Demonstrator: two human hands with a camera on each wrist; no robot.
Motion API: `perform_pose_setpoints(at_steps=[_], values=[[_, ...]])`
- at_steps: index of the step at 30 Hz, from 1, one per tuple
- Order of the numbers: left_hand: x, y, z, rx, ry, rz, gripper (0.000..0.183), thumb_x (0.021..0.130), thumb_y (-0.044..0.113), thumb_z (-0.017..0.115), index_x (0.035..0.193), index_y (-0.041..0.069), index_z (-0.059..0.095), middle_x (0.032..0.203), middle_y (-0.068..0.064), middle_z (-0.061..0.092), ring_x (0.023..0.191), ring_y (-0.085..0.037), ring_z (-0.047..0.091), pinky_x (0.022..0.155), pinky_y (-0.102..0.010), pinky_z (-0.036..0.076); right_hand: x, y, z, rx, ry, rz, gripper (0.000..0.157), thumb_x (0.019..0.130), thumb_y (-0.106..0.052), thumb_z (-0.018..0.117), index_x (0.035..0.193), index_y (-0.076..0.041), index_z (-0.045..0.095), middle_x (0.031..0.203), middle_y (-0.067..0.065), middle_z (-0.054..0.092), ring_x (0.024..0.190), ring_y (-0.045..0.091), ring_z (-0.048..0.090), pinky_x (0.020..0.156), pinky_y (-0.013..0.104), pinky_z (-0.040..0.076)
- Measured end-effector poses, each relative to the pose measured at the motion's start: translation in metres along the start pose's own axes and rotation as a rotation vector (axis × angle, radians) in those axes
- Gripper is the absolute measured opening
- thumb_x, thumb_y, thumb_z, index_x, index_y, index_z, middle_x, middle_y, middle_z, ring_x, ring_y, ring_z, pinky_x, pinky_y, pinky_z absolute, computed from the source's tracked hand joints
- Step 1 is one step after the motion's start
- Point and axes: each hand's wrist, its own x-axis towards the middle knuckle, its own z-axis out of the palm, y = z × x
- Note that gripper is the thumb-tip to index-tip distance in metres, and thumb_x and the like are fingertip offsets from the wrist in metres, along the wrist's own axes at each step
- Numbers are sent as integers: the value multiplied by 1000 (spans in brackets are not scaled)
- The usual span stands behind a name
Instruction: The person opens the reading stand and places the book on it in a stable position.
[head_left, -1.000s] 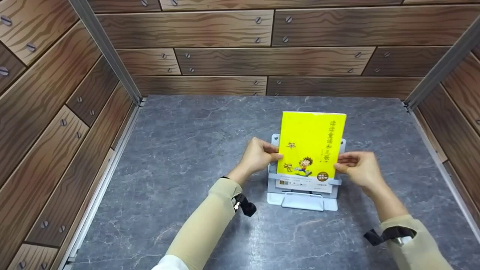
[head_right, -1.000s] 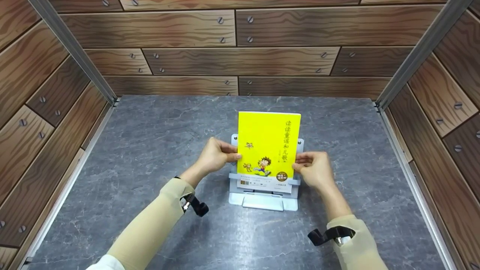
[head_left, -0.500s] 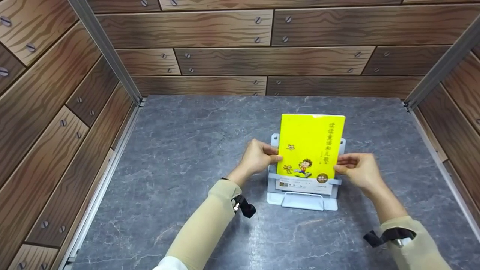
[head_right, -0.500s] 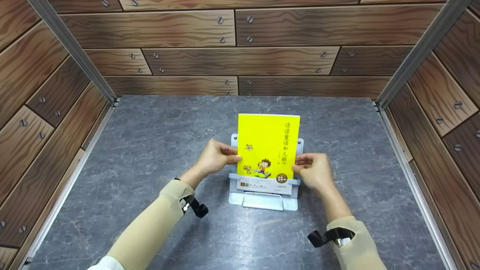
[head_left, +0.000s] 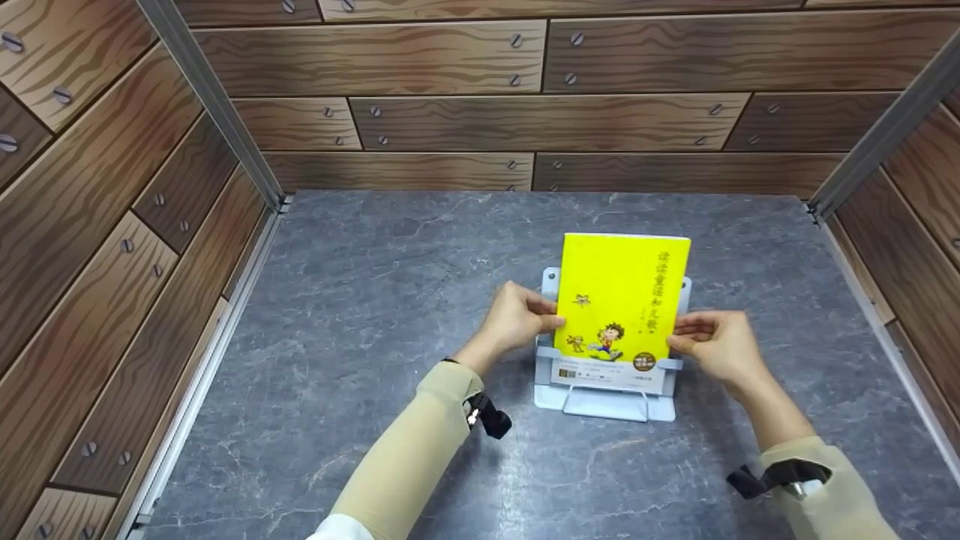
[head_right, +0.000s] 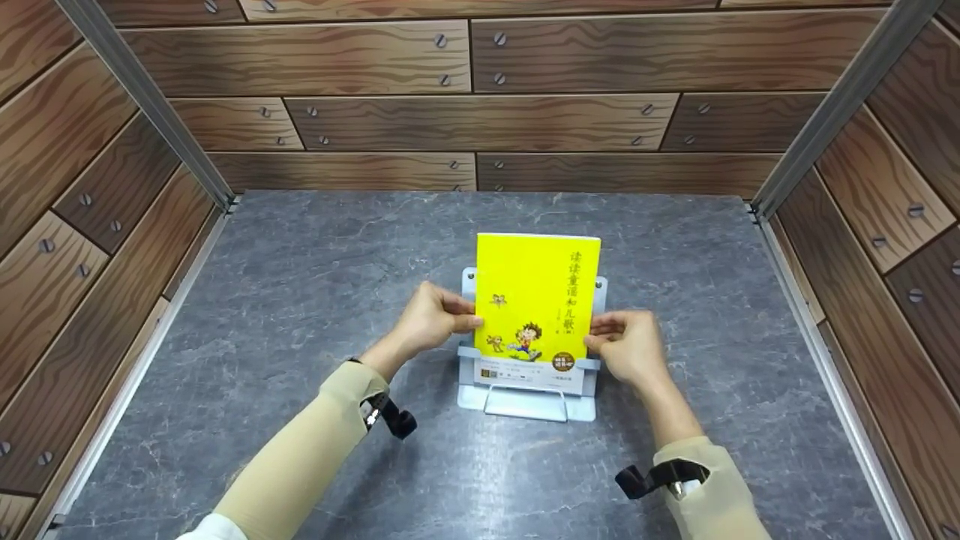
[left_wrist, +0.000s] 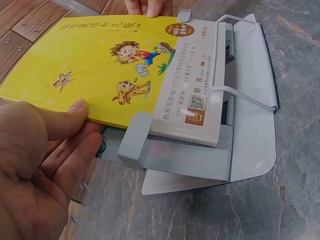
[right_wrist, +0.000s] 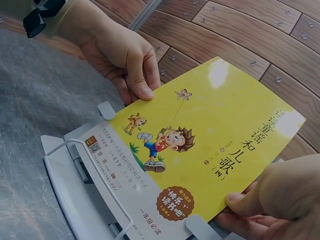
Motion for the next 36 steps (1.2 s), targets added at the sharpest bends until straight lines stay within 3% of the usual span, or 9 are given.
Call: perform_pose_setpoints(at_steps=[12, 20, 27, 36], values=[[-2, -4, -1, 131, 8, 40, 14, 85, 4, 90, 97, -1, 84, 81, -3, 78, 74, -12, 74, 69, -26, 63, -2, 1, 2, -53, -6, 28, 31, 94, 5, 78, 120, 18, 68, 107, 28, 73, 86, 18, 73, 75, 29, 64], [-3, -5, 0, 156, 11, 53, 17, 85, 4, 90, 99, -2, 83, 84, -4, 79, 74, -11, 75, 69, -24, 63, -3, 1, 3, -59, 0, 9, 29, 93, 6, 78, 118, 18, 69, 105, 28, 73, 84, 17, 72, 72, 23, 62], [-4, -4, 0, 189, 9, 45, 16, 85, 4, 90, 98, -1, 84, 86, -4, 78, 75, -11, 74, 68, -24, 62, -4, 2, 2, -4, -16, 18, 30, 92, 9, 77, 118, 20, 67, 104, 27, 72, 82, 16, 73, 74, 29, 64], [-5, -5, 1, 229, 10, 56, 14, 84, 5, 91, 95, 1, 85, 80, 0, 78, 72, -9, 72, 66, -23, 61, -4, 3, 3, -35, -14, 14, 31, 91, 9, 78, 117, 20, 68, 104, 27, 73, 82, 17, 73, 73, 26, 64]])
